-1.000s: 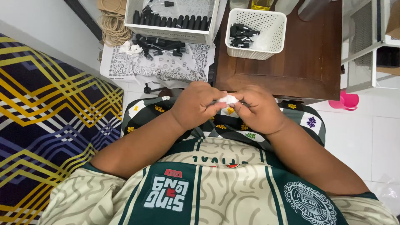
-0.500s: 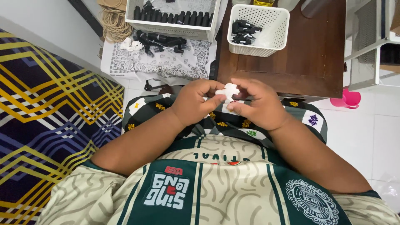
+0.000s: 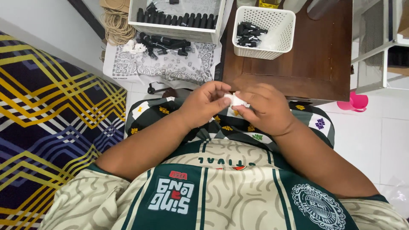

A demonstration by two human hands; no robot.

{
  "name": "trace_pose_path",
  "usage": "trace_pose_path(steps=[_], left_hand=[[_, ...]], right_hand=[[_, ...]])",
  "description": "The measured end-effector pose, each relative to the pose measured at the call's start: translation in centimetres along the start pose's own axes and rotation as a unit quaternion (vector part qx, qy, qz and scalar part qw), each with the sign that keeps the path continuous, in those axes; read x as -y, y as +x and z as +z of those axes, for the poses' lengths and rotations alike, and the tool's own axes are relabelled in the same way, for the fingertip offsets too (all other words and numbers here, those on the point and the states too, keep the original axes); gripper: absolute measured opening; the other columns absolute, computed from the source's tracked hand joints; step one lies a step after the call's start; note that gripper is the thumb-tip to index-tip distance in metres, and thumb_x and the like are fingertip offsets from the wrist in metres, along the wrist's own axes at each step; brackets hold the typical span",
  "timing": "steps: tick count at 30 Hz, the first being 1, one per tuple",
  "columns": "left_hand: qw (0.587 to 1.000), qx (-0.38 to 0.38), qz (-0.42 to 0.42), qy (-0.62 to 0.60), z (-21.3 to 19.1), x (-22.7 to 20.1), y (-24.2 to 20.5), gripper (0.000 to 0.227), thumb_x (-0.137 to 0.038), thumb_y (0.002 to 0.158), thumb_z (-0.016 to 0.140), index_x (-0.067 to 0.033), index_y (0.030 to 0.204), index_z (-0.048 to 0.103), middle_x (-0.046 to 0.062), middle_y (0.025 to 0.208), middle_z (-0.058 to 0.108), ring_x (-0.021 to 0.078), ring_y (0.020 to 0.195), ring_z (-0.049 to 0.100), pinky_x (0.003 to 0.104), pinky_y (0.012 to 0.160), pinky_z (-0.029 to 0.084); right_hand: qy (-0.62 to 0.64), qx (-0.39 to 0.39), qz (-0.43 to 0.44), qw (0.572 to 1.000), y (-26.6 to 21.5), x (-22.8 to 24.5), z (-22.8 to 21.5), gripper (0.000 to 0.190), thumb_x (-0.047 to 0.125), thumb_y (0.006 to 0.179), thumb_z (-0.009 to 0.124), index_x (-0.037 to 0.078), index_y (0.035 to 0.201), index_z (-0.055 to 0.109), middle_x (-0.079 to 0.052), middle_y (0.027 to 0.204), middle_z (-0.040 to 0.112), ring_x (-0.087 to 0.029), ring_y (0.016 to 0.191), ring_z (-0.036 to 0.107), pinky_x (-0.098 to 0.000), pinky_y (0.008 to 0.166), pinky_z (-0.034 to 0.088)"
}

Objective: Assembling perfume sprayer components by inserting wicks into nozzles and applying labels.

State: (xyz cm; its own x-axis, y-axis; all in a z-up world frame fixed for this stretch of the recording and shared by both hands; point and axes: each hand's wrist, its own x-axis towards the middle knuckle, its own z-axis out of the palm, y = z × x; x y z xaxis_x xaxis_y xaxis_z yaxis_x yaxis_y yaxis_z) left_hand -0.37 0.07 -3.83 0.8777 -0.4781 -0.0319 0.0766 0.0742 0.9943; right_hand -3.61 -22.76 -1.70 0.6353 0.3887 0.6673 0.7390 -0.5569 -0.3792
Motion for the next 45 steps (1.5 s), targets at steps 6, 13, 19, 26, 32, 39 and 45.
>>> trace_pose_path(steps=[6, 13, 19, 26, 32, 39, 45], left_hand=[[0.999, -0.008, -0.053, 0.006, 0.7, 1.4, 0.1, 0.028, -0.030, 0.106, 0.060, -0.0070, 0.095, 0.072, 0.004, 0.077, 0.072, 0.0070, 0.075, 0.059, 0.018, 0.069, 0.046], [0.984, -0.005, 0.061, 0.170, 0.1, -1.7, 0.0, 0.019, -0.031, 0.095, 0.073, -0.0125, 0.097, 0.076, 0.006, 0.070, 0.070, 0.0134, 0.070, 0.063, 0.028, 0.064, 0.051], [0.924, -0.019, 0.277, 0.263, -0.1, -3.4, -0.2, 0.022, -0.018, 0.095, 0.075, 0.0017, 0.105, 0.074, 0.018, 0.071, 0.068, 0.0313, 0.063, 0.064, 0.036, 0.057, 0.052], [0.918, -0.012, 0.324, 0.230, -0.9, -0.7, 0.3, 0.025, -0.023, 0.089, 0.081, -0.0059, 0.106, 0.074, 0.010, 0.085, 0.072, 0.0293, 0.078, 0.066, 0.039, 0.072, 0.056], [0.997, 0.038, -0.007, -0.071, -1.2, 4.6, 0.3, 0.048, -0.037, 0.106, 0.052, -0.0009, 0.138, 0.049, 0.019, 0.122, 0.064, 0.0263, 0.107, 0.065, 0.040, 0.091, 0.053], [0.913, 0.143, -0.185, -0.335, -1.6, 6.1, 1.0, 0.056, -0.048, 0.107, 0.037, -0.0179, 0.154, 0.038, 0.008, 0.124, 0.060, 0.0362, 0.120, 0.065, 0.046, 0.106, 0.048], [0.952, 0.065, -0.138, -0.267, -1.7, 8.0, 1.9, 0.045, -0.035, 0.110, 0.043, -0.0093, 0.146, 0.047, 0.004, 0.098, 0.066, 0.0171, 0.093, 0.074, 0.029, 0.086, 0.059]], right_hand=[[0.020, 0.015, -0.021, 0.999, 0.7, 0.5, 0.2, 0.023, 0.011, 0.089, 0.078, 0.000, 0.109, 0.076, -0.020, 0.096, 0.072, -0.043, 0.082, 0.069, -0.0504, 0.070, 0.057], [0.175, -0.015, 0.122, 0.977, -0.6, 0.1, 1.0, 0.020, 0.008, 0.086, 0.084, 0.000, 0.102, 0.078, -0.015, 0.093, 0.074, -0.031, 0.083, 0.072, -0.0389, 0.074, 0.057], [0.272, 0.008, 0.217, 0.938, -0.6, 0.2, 1.5, 0.018, 0.004, 0.084, 0.084, -0.004, 0.100, 0.078, -0.019, 0.080, 0.072, -0.025, 0.071, 0.071, -0.0392, 0.066, 0.055], [0.512, 0.007, 0.410, 0.754, -1.1, 0.1, 3.0, 0.016, 0.000, 0.090, 0.075, -0.009, 0.103, 0.073, -0.015, 0.076, 0.073, -0.016, 0.069, 0.069, -0.0275, 0.061, 0.058], [0.394, -0.029, 0.333, 0.856, -0.1, -0.3, 4.0, 0.024, 0.006, 0.091, 0.080, -0.005, 0.112, 0.074, -0.015, 0.102, 0.068, -0.018, 0.093, 0.063, -0.0331, 0.082, 0.054], [0.240, -0.015, 0.300, 0.923, 0.4, -0.2, 4.7, 0.032, 0.008, 0.084, 0.087, 0.005, 0.115, 0.079, -0.016, 0.118, 0.064, -0.026, 0.104, 0.068, -0.0346, 0.087, 0.059], [0.099, 0.044, 0.186, 0.976, 1.3, -1.3, 4.6, 0.039, 0.013, 0.075, 0.090, 0.012, 0.112, 0.081, -0.016, 0.112, 0.066, -0.035, 0.095, 0.070, -0.0415, 0.079, 0.060]])
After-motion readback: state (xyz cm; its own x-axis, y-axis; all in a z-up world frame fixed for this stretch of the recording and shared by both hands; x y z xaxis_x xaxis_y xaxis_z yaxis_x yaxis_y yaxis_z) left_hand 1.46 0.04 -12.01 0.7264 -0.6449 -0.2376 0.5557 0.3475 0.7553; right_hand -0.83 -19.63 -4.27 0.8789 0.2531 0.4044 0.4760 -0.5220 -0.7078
